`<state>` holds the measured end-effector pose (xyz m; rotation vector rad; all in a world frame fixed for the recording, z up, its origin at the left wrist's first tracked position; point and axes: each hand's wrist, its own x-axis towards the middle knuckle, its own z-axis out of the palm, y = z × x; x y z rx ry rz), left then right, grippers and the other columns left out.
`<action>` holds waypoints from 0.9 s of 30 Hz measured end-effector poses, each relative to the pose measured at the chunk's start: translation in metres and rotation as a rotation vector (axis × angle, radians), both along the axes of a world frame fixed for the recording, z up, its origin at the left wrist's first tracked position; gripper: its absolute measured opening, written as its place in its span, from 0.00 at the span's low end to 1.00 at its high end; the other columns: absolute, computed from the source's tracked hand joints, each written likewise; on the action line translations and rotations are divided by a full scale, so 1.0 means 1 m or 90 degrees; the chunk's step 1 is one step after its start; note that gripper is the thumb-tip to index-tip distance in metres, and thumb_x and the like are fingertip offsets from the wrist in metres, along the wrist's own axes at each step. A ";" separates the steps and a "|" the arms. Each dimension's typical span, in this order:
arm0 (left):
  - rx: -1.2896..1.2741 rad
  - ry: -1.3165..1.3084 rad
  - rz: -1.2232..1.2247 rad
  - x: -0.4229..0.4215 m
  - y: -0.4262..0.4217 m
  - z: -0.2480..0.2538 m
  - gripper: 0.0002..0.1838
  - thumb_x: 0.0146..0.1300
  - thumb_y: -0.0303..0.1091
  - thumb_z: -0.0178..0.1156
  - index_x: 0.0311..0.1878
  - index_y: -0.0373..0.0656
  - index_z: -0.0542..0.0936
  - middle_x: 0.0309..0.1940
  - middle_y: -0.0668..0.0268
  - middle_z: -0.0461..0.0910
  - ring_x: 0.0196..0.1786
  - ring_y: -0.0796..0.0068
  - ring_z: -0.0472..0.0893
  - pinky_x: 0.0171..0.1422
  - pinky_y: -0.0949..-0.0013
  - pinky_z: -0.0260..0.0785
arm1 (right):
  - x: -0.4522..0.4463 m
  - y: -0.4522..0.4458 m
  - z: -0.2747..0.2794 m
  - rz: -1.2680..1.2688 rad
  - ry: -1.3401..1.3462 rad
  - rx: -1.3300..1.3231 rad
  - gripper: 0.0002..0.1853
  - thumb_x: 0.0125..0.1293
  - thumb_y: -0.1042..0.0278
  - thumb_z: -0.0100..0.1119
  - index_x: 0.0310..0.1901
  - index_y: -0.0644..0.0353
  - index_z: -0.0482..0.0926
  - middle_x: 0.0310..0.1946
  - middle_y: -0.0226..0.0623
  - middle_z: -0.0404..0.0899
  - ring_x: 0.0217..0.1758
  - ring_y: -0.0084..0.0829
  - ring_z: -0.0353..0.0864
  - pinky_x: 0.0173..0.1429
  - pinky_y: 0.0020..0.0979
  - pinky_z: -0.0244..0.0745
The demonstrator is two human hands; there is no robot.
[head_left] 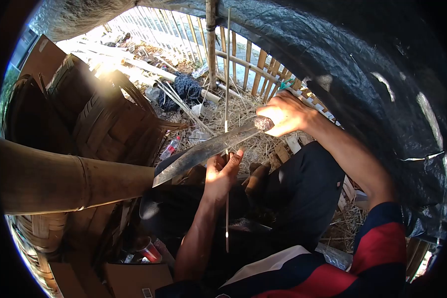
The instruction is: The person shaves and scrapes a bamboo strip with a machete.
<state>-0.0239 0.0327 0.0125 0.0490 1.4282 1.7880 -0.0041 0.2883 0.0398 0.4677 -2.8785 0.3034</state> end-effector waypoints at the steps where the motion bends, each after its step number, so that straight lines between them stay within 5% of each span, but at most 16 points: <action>1: 0.007 0.014 0.000 0.000 0.001 0.000 0.10 0.64 0.39 0.64 0.36 0.48 0.74 0.16 0.83 0.59 0.15 0.92 0.53 0.18 0.80 0.41 | -0.005 -0.002 0.005 -0.026 -0.190 0.047 0.15 0.40 0.57 0.63 0.31 0.53 0.78 0.19 0.40 0.74 0.25 0.41 0.77 0.34 0.40 0.71; 4: 0.011 0.027 -0.009 0.003 0.003 -0.003 0.09 0.65 0.39 0.64 0.38 0.48 0.74 0.16 0.83 0.59 0.15 0.92 0.54 0.18 0.80 0.41 | -0.007 -0.014 0.017 -0.026 -0.266 0.004 0.12 0.41 0.58 0.62 0.29 0.52 0.77 0.17 0.39 0.73 0.24 0.42 0.77 0.34 0.40 0.71; 8: 0.010 0.007 -0.010 0.002 0.004 -0.001 0.08 0.66 0.39 0.62 0.39 0.47 0.74 0.16 0.83 0.58 0.15 0.93 0.53 0.18 0.80 0.41 | -0.005 -0.011 -0.009 0.038 -0.001 -0.003 0.13 0.42 0.57 0.62 0.29 0.53 0.77 0.15 0.40 0.71 0.23 0.44 0.76 0.32 0.41 0.70; 11: 0.024 0.024 0.004 0.002 0.006 0.002 0.08 0.67 0.39 0.61 0.40 0.47 0.75 0.16 0.83 0.57 0.15 0.93 0.53 0.17 0.80 0.41 | -0.009 -0.015 0.006 0.005 -0.152 0.015 0.14 0.43 0.57 0.63 0.30 0.54 0.78 0.17 0.42 0.72 0.25 0.44 0.77 0.34 0.42 0.69; 15: 0.022 0.007 0.002 0.000 0.004 -0.003 0.09 0.69 0.40 0.59 0.41 0.47 0.75 0.15 0.83 0.57 0.15 0.93 0.53 0.17 0.80 0.40 | -0.008 -0.011 0.006 0.004 -0.129 0.012 0.15 0.41 0.57 0.64 0.31 0.55 0.79 0.16 0.41 0.71 0.25 0.44 0.76 0.34 0.42 0.69; 17: 0.026 0.003 -0.036 -0.004 -0.001 -0.005 0.11 0.69 0.42 0.59 0.40 0.43 0.76 0.20 0.80 0.66 0.19 0.92 0.58 0.21 0.79 0.45 | -0.009 -0.005 0.006 0.001 -0.150 -0.024 0.15 0.42 0.56 0.65 0.29 0.55 0.78 0.15 0.40 0.70 0.22 0.44 0.75 0.29 0.42 0.70; 24: 0.054 0.001 0.009 -0.002 0.003 0.004 0.12 0.70 0.43 0.57 0.45 0.45 0.74 0.20 0.81 0.63 0.18 0.93 0.57 0.20 0.81 0.44 | -0.004 0.008 0.001 -0.098 -0.093 -0.027 0.16 0.42 0.59 0.65 0.32 0.59 0.81 0.15 0.43 0.74 0.22 0.45 0.78 0.30 0.41 0.73; 25: 0.073 0.000 -0.004 -0.003 0.001 0.003 0.12 0.71 0.43 0.55 0.45 0.44 0.74 0.19 0.81 0.62 0.18 0.93 0.56 0.20 0.81 0.44 | -0.005 0.006 0.010 -0.183 -0.287 0.001 0.26 0.48 0.50 0.65 0.49 0.53 0.82 0.33 0.47 0.79 0.40 0.45 0.80 0.49 0.44 0.74; 27: 0.094 0.000 -0.015 -0.004 -0.001 0.001 0.12 0.72 0.43 0.53 0.46 0.44 0.74 0.19 0.81 0.60 0.18 0.93 0.55 0.20 0.81 0.44 | -0.005 0.004 0.010 -0.198 -0.325 0.004 0.26 0.49 0.50 0.65 0.49 0.52 0.82 0.37 0.47 0.78 0.44 0.45 0.78 0.52 0.44 0.72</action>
